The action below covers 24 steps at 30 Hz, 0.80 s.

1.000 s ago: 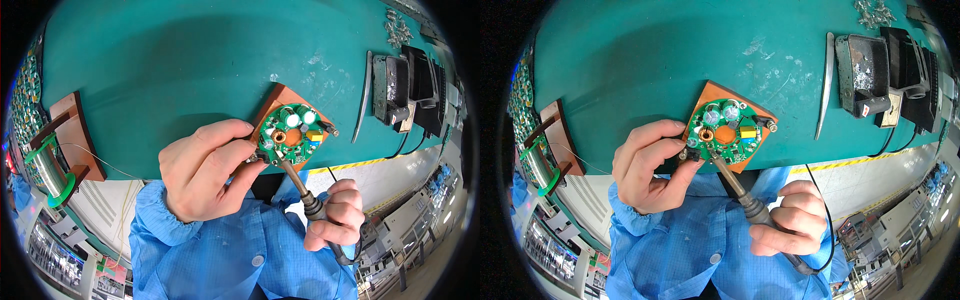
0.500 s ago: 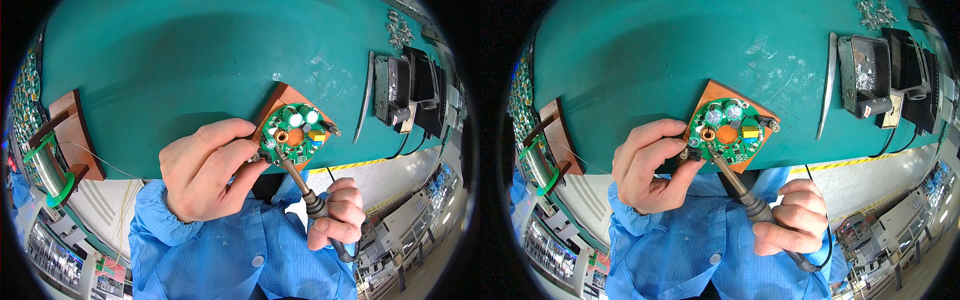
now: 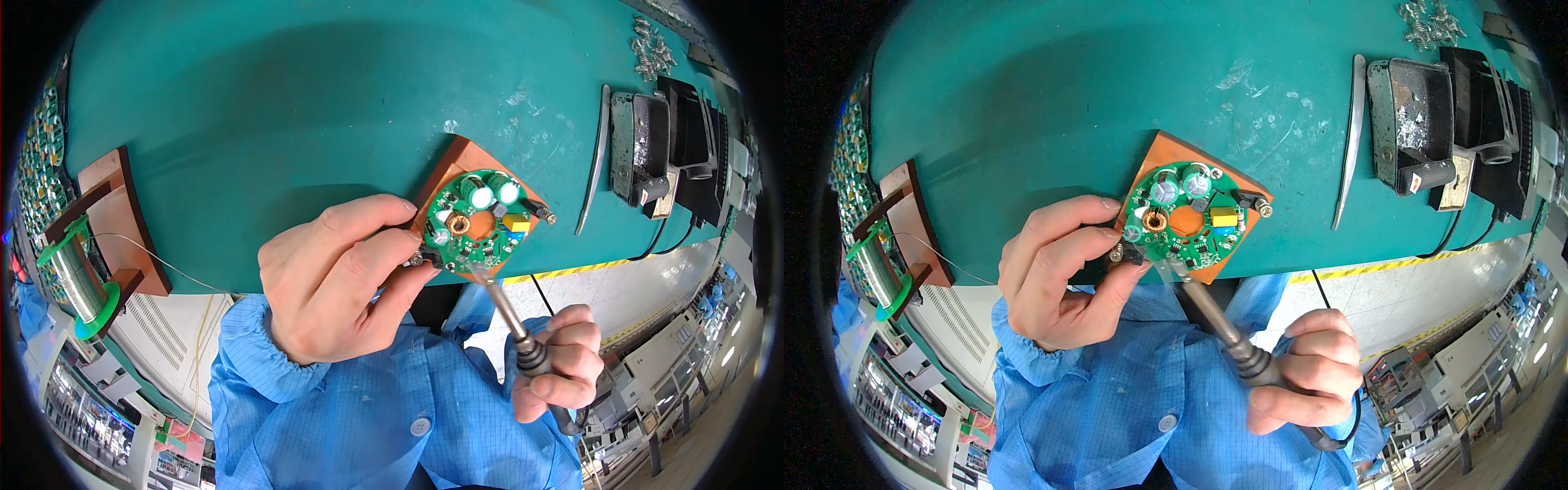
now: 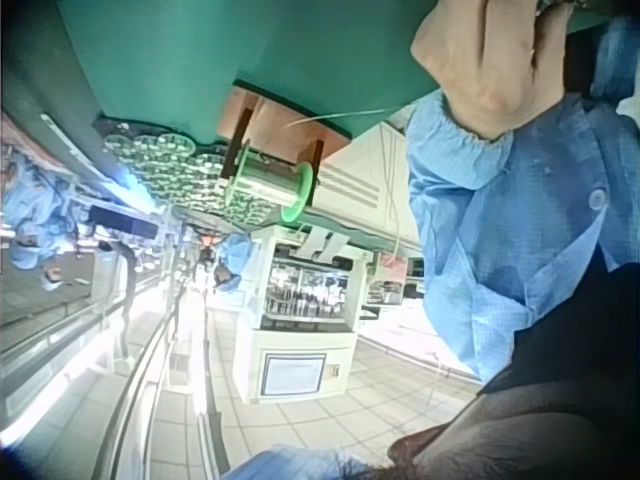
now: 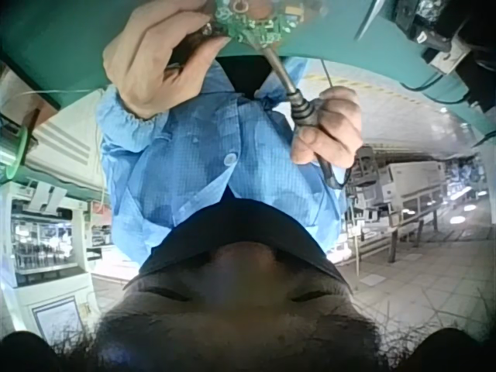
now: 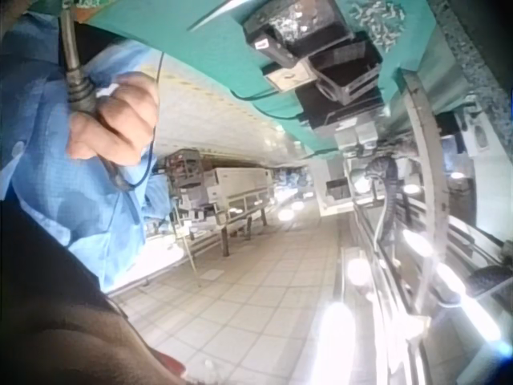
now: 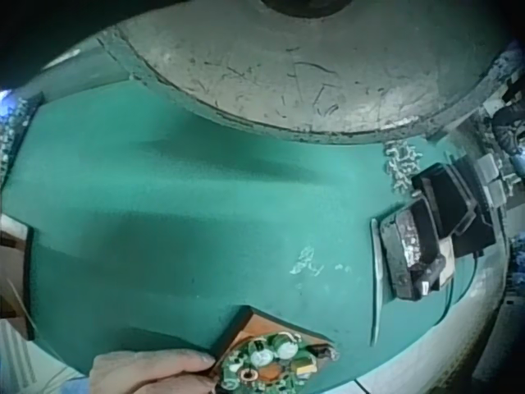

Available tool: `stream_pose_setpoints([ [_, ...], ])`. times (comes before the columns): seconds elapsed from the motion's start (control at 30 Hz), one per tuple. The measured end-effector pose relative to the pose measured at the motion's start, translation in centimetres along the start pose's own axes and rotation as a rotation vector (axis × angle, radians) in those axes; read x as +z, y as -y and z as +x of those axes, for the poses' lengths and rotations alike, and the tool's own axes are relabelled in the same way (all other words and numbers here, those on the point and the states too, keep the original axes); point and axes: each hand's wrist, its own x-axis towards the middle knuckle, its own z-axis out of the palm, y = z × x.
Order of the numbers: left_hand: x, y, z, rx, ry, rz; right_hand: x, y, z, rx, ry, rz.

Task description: The person solders components onto a circuit board using tweezers, a soldering iron, and solder wire. The person then removes the circuit board from a fixture, places it onto a tray, and handles an electronic casing.

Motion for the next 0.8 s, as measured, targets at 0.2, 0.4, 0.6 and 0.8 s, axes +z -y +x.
stream_pose_setpoints([
  [0.2, 0.1, -0.3, 0.3, 0.001, 0.008, 0.002, -2.8, -2.0, -3.6, -0.02, -0.462, -0.166],
  [0.4, 0.1, -0.4, -0.2, 0.01, -0.003, 0.008, -3.5, -3.4, -2.5, 0.374, -0.298, -0.612],
  [0.6, -0.4, -0.6, -0.1, -0.023, 0.072, 0.021, -2.7, -3.5, -2.3, 0.209, -0.318, -0.419],
  [0.8, -0.7, -0.8, 0.5, -0.017, 0.079, 0.017, -1.7, -2.1, -0.8, 0.283, -0.112, -0.294],
])
